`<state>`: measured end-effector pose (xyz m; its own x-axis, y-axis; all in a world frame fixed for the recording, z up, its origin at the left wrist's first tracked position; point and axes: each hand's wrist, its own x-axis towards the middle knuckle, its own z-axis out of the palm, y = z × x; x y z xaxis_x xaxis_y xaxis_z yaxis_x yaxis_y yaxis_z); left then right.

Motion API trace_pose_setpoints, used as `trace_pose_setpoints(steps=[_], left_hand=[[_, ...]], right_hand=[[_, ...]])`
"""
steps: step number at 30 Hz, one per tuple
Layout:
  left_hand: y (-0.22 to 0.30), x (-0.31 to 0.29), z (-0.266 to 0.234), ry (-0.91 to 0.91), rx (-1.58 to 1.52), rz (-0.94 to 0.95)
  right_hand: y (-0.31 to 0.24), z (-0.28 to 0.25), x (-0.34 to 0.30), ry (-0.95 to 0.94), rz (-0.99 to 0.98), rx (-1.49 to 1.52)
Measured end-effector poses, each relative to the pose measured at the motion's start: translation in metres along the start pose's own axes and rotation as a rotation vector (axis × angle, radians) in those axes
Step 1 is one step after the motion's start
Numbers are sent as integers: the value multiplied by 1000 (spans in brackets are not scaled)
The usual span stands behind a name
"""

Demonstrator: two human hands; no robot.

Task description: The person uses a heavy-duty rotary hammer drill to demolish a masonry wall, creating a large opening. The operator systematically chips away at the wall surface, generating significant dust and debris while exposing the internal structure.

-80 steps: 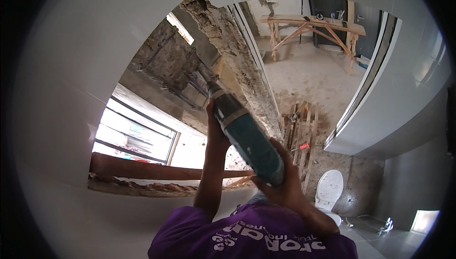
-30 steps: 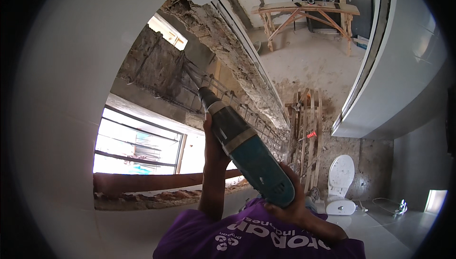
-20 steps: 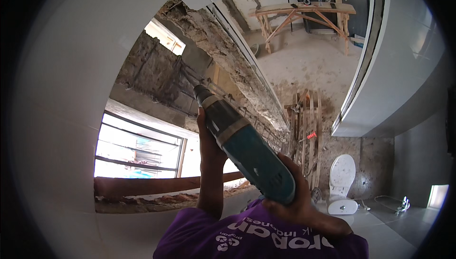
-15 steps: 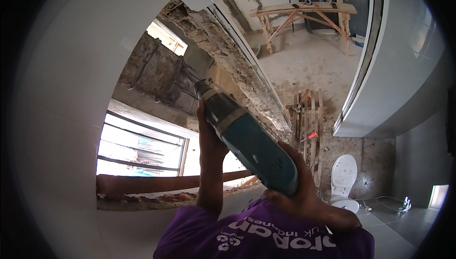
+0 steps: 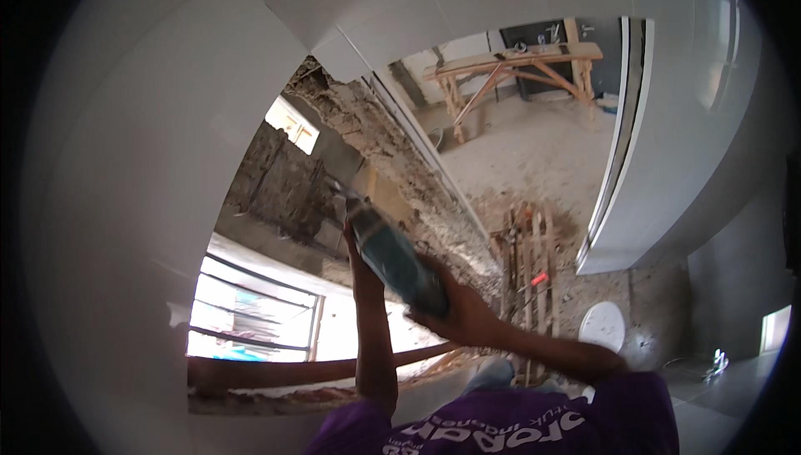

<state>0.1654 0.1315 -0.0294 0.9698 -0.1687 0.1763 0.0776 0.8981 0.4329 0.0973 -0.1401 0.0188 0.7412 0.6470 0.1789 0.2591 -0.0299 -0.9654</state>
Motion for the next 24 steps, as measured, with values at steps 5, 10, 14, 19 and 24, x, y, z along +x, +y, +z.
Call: trace_pose_setpoints(steps=[5,10,14,19,24], left_hand=[[-66,-40,22,424,200,102],[-112,-63,60,600,97,5],[-138,-83,72,615,130,-28],[-155,-97,100,561,205,-21],[-159,-102,126,598,259,29]], right_hand=[[32,12,-67,77,21,247],[60,6,-137,264,34,294],[45,-7,-173,319,62,580],[40,-18,-203,347,52,543],[39,-20,-212,323,13,452]])
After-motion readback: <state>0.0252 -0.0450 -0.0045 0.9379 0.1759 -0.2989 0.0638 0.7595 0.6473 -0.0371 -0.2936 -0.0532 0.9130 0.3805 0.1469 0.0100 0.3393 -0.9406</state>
